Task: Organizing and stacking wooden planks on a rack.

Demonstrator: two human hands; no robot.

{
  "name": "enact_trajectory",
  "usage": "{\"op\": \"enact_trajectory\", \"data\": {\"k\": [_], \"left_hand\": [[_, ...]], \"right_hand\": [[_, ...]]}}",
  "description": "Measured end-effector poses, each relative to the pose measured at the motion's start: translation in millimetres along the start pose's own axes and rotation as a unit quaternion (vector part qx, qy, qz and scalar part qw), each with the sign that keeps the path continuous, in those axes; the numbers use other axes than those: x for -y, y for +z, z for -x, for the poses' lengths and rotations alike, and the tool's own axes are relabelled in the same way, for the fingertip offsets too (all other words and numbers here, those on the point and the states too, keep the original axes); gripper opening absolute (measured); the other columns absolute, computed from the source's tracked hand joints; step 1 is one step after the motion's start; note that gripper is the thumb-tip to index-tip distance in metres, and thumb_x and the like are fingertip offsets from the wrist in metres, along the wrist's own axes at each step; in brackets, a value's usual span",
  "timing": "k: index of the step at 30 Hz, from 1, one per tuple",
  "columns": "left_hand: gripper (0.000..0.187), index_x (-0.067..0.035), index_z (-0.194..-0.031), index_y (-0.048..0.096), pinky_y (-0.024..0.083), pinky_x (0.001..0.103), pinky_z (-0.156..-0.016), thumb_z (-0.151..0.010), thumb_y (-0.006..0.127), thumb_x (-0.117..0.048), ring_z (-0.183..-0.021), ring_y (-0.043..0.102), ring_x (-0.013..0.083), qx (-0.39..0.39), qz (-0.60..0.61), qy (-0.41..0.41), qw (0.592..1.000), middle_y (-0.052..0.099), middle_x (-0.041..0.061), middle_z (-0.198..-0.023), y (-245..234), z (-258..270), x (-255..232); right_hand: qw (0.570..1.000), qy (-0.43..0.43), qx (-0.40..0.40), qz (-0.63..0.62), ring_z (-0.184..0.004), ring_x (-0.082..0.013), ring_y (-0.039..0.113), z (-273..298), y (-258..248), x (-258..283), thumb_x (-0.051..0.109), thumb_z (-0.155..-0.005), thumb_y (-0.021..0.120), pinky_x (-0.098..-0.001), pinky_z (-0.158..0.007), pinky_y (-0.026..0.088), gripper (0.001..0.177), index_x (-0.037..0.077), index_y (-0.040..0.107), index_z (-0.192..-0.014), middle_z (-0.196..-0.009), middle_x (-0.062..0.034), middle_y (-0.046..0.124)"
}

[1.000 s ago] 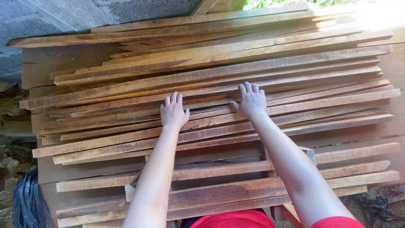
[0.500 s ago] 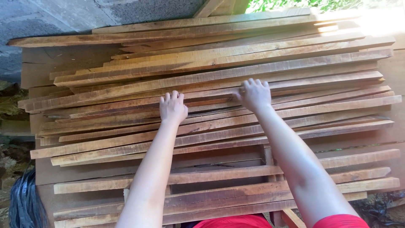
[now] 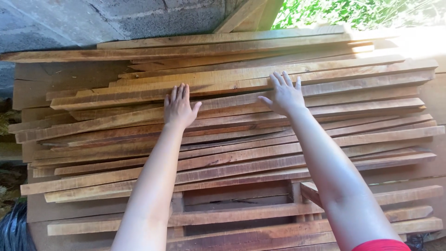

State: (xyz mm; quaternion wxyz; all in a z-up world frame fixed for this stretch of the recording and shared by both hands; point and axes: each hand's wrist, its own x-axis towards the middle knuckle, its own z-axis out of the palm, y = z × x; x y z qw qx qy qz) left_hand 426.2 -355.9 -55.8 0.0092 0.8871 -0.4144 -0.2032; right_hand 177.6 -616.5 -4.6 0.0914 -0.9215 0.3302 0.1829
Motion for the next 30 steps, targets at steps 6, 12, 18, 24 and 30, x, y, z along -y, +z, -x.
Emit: {"op": "enact_trajectory", "data": {"k": [6,12,18,24,30], "left_hand": [[0.128,-0.016,-0.159,0.018,0.003,0.057,-0.122,-0.065,0.077,-0.081,-0.149,0.021,0.0306,0.106,-0.109,0.01,0.988,0.026,0.013,-0.159,-67.3,23.3,-23.4],[0.094,-0.012,-0.141,0.048,0.027,0.052,-0.121,-0.068,0.091,-0.053,-0.134,0.049,0.0282,0.021,-0.053,0.07,0.996,0.052,0.01,-0.142,-2.1,8.2,9.4],[0.088,-0.011,-0.133,0.053,0.041,0.045,-0.111,-0.068,0.087,-0.06,-0.123,0.059,0.0267,0.084,-0.095,0.105,0.986,0.064,0.009,-0.13,-55.6,42.4,-9.2],[0.082,-0.009,-0.127,0.055,0.043,0.045,-0.105,-0.076,0.078,-0.069,-0.119,0.059,0.0251,0.157,-0.163,0.186,0.956,0.063,0.011,-0.124,-86.3,68.1,-19.9],[0.062,-0.012,-0.137,0.058,0.044,0.047,-0.115,-0.098,0.057,-0.06,-0.131,0.059,0.0246,0.107,-0.038,0.072,0.991,0.063,0.007,-0.141,-69.0,14.1,2.7]], "right_hand": [[0.986,-0.07,0.08,0.132,-0.144,-0.0336,0.034,11.7,-50.0,20.0,0.085,-0.072,0.07,-0.0502,-0.122,0.023,0.12,0.016,0.027,-0.161,-0.151,-0.0163,0.04],[0.986,-0.109,0.068,0.107,-0.131,-0.0272,0.053,2.1,-15.8,-0.1,0.061,-0.074,0.084,-0.0407,-0.111,0.045,0.091,0.006,0.052,-0.14,-0.138,-0.0103,0.057],[0.978,-0.177,0.037,0.101,-0.125,-0.0269,0.058,44.0,-33.1,-5.5,0.065,-0.07,0.082,-0.0403,-0.108,0.046,0.09,0.011,0.055,-0.138,-0.132,-0.0083,0.062],[0.968,-0.24,0.053,0.047,-0.127,-0.0269,0.057,78.7,-32.2,-14.0,0.07,-0.087,0.068,-0.042,-0.111,0.044,0.07,0.013,0.064,-0.128,-0.13,-0.0066,0.064],[0.983,-0.145,-0.112,-0.005,-0.139,-0.0297,0.05,26.7,-10.6,-28.4,0.062,-0.095,0.059,-0.047,-0.115,0.04,0.065,0.013,0.063,-0.136,-0.139,-0.01,0.061]]}}
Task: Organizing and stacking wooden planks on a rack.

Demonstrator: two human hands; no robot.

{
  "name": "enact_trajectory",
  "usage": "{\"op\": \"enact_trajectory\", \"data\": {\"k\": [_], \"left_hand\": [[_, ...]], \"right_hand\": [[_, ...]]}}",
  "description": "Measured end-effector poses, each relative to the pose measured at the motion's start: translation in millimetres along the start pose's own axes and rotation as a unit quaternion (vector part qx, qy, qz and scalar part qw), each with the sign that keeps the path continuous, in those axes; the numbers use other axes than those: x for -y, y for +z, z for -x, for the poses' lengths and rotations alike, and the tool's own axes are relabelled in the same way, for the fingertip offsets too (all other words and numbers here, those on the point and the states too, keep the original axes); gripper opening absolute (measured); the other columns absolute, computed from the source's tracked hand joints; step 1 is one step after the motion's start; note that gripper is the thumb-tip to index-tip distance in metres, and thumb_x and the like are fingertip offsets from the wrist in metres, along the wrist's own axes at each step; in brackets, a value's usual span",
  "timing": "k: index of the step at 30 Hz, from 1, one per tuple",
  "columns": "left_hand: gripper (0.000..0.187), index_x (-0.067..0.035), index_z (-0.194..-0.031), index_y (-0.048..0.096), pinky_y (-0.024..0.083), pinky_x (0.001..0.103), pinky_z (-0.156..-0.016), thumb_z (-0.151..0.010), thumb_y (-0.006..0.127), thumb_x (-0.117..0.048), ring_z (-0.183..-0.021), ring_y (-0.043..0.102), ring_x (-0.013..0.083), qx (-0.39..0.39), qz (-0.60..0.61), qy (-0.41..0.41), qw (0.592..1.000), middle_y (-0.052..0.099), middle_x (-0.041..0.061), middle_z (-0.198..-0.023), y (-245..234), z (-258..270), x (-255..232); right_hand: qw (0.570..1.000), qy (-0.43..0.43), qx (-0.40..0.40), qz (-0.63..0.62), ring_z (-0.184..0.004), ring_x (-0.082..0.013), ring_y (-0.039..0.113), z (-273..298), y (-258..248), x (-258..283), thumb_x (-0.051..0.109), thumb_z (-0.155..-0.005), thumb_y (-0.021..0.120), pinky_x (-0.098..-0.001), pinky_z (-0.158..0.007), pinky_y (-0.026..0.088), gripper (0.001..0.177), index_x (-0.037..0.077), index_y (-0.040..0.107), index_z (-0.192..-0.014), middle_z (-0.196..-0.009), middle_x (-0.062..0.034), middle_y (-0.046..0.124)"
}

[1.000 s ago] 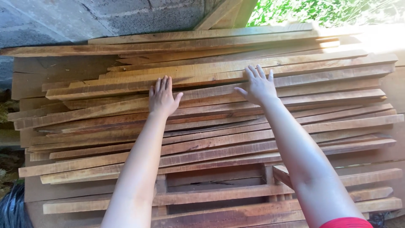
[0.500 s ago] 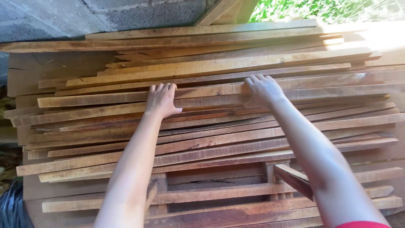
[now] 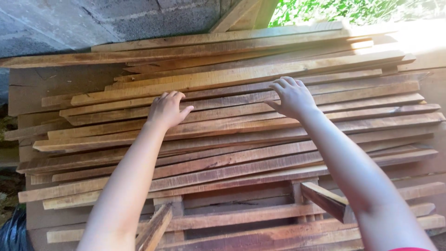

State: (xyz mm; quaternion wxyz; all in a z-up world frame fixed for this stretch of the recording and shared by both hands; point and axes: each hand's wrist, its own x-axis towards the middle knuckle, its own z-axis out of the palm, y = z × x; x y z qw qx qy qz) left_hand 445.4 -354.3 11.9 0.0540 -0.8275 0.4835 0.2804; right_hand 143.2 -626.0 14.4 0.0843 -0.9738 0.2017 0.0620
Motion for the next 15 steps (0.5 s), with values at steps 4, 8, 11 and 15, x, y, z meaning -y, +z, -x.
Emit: {"op": "enact_trajectory", "data": {"k": [4,8,11,15], "left_hand": [[0.068,-0.013,-0.148,0.049,0.039,0.049,-0.117,-0.099,0.056,-0.058,-0.142,0.047,0.028,-0.052,0.018,-0.043,0.998,0.051,0.007,-0.153,12.3,-40.7,4.6],[0.086,-0.012,-0.159,0.029,0.027,0.054,-0.115,-0.093,0.058,-0.06,-0.15,0.03,0.0302,-0.101,0.028,-0.002,0.994,0.03,0.01,-0.166,24.8,-82.4,-8.5],[0.096,-0.014,-0.163,0.025,0.02,0.055,-0.115,-0.089,0.061,-0.063,-0.151,0.026,0.0324,-0.098,0.037,0.014,0.994,0.027,0.01,-0.168,44.2,-97.0,-17.8],[0.083,-0.016,-0.15,0.046,0.022,0.051,-0.122,-0.086,0.07,-0.062,-0.14,0.043,0.0312,-0.089,0.01,-0.018,0.996,0.048,0.009,-0.152,36.8,-85.3,-28.6]], "right_hand": [[0.999,0.032,-0.036,0.022,-0.145,-0.0314,0.042,-42.6,37.7,-20.8,0.061,-0.093,0.058,-0.0485,-0.114,0.035,0.072,0.008,0.057,-0.142,-0.147,-0.0113,0.056],[0.998,0.039,0.001,0.047,-0.144,-0.0358,0.036,-79.4,59.9,-37.7,0.061,-0.091,0.058,-0.0592,-0.115,0.027,0.08,0.007,0.048,-0.149,-0.148,-0.0146,0.05],[0.993,0.058,0.099,0.032,-0.138,-0.0352,0.043,-89.4,30.5,-20.5,0.06,-0.096,0.055,-0.0561,-0.116,0.029,0.069,0.014,0.051,-0.146,-0.144,-0.0141,0.054],[0.999,-0.026,0.036,0.022,-0.121,-0.035,0.06,-69.5,27.1,-23.3,0.051,-0.101,0.056,-0.047,-0.102,0.046,0.047,0.013,0.061,-0.129,-0.128,-0.0123,0.064]]}}
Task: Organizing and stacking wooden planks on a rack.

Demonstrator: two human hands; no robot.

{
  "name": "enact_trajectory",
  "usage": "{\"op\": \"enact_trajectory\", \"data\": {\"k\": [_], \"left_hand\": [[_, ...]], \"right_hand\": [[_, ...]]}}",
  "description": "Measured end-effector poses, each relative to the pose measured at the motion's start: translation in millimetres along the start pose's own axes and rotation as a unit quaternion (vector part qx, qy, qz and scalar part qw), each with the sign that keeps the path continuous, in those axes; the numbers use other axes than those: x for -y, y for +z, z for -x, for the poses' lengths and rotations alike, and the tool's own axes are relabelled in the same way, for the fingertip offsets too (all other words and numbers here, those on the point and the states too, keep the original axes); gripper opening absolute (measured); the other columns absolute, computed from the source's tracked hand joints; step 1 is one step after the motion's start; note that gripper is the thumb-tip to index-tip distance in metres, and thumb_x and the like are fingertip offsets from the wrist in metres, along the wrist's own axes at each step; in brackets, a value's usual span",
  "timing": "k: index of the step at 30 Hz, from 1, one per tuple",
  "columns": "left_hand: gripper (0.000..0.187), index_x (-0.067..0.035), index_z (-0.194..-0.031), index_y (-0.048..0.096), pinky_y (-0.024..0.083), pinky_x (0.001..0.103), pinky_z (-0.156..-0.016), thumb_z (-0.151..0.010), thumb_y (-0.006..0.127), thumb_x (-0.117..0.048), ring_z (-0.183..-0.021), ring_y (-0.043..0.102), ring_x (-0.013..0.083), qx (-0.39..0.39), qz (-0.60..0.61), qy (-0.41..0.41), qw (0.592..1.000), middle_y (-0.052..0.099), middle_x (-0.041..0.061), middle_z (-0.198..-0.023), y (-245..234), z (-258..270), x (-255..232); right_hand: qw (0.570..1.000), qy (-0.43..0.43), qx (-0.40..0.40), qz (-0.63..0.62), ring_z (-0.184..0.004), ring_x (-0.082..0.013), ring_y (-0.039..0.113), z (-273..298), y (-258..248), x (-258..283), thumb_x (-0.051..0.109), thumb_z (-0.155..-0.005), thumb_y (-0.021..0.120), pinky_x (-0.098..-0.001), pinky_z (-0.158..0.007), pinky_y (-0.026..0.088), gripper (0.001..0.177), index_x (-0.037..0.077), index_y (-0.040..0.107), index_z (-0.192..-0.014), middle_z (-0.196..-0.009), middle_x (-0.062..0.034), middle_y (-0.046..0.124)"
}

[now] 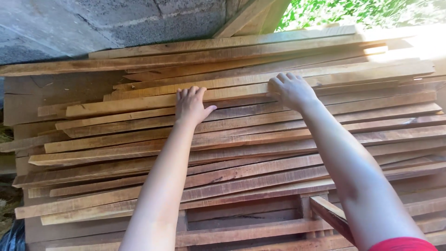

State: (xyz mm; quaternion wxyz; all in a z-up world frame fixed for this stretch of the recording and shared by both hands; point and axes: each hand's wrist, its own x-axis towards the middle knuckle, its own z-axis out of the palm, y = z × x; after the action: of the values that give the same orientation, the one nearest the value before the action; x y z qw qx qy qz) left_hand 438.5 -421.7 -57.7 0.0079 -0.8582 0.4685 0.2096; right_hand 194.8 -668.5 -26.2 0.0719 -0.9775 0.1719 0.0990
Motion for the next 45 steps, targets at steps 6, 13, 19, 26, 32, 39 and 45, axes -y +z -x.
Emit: {"op": "enact_trajectory", "data": {"k": [6,13,19,26,32,39,45], "left_hand": [[0.053,-0.014,-0.116,0.065,0.039,0.043,-0.11,-0.082,0.081,-0.052,-0.115,0.062,0.0253,-0.078,0.107,0.06,0.989,0.067,0.005,-0.123,-54.2,54.5,-5.5],[0.044,-0.013,-0.107,0.066,0.041,0.043,-0.099,-0.08,0.088,-0.039,-0.103,0.063,0.0271,-0.215,0.203,0.077,0.952,0.069,0.004,-0.109,-117.5,243.2,-84.1],[0.044,-0.014,-0.105,0.065,0.041,0.045,-0.099,-0.076,0.088,-0.037,-0.101,0.064,0.0264,-0.258,0.216,0.09,0.937,0.068,0.003,-0.105,-105.4,406.4,-136.8],[0.046,-0.013,-0.105,0.067,0.039,0.045,-0.099,-0.07,0.087,-0.036,-0.105,0.063,0.0263,-0.205,0.232,0.037,0.95,0.069,0.004,-0.108,-18.3,525.6,-153.0],[0.046,-0.012,-0.106,0.066,0.037,0.048,-0.109,-0.072,0.086,-0.035,-0.115,0.059,0.028,-0.15,0.217,0.006,0.965,0.068,0.005,-0.111,107.2,542.7,-134.7],[0.049,-0.011,-0.122,0.065,0.03,0.052,-0.114,-0.082,0.08,-0.035,-0.125,0.053,0.0278,-0.131,0.178,0.011,0.975,0.063,0.006,-0.125,174.6,544.9,-131.9],[0.047,-0.013,-0.122,0.07,0.035,0.047,-0.112,-0.082,0.08,-0.035,-0.125,0.052,0.028,-0.087,0.169,0.045,0.981,0.062,0.005,-0.126,165.8,530.4,-136.4]], "right_hand": [[0.996,-0.037,-0.065,-0.054,-0.104,-0.0349,0.066,60.5,-50.7,21.6,0.051,-0.099,0.061,-0.0468,-0.095,0.05,0.045,0.009,0.061,-0.118,-0.105,-0.0146,0.07],[0.996,-0.035,-0.054,-0.059,-0.1,-0.0363,0.067,201.1,-163.5,75.3,0.055,-0.096,0.064,-0.0505,-0.091,0.051,0.053,0.009,0.066,-0.123,-0.106,-0.0149,0.072],[0.999,-0.031,-0.037,0.007,-0.101,-0.0317,0.068,339.0,-197.1,175.3,0.06,-0.086,0.067,-0.0467,-0.092,0.051,0.056,0.011,0.069,-0.115,-0.108,-0.0121,0.073],[0.991,0.025,-0.038,-0.129,-0.101,-0.0291,0.066,447.4,-112.9,261.4,0.049,-0.077,0.077,-0.0466,-0.095,0.047,0.05,0.016,0.07,-0.114,-0.102,-0.0077,0.071],[0.978,0.039,0.059,-0.198,-0.108,-0.0313,0.063,459.3,33.7,279.4,0.044,-0.081,0.077,-0.0453,-0.091,0.048,0.049,0.016,0.069,-0.12,-0.111,-0.0074,0.069],[0.964,0.069,-0.071,-0.246,-0.107,-0.0314,0.064,436.7,80.3,286.1,0.036,-0.086,0.076,-0.0444,-0.087,0.053,0.037,0.013,0.069,-0.115,-0.119,-0.0061,0.066],[0.957,0.141,-0.028,-0.254,-0.094,-0.0371,0.07,392.6,90.4,277.9,0.029,-0.085,0.076,-0.048,-0.076,0.057,0.045,0.017,0.065,-0.128,-0.129,-0.0096,0.058]]}}
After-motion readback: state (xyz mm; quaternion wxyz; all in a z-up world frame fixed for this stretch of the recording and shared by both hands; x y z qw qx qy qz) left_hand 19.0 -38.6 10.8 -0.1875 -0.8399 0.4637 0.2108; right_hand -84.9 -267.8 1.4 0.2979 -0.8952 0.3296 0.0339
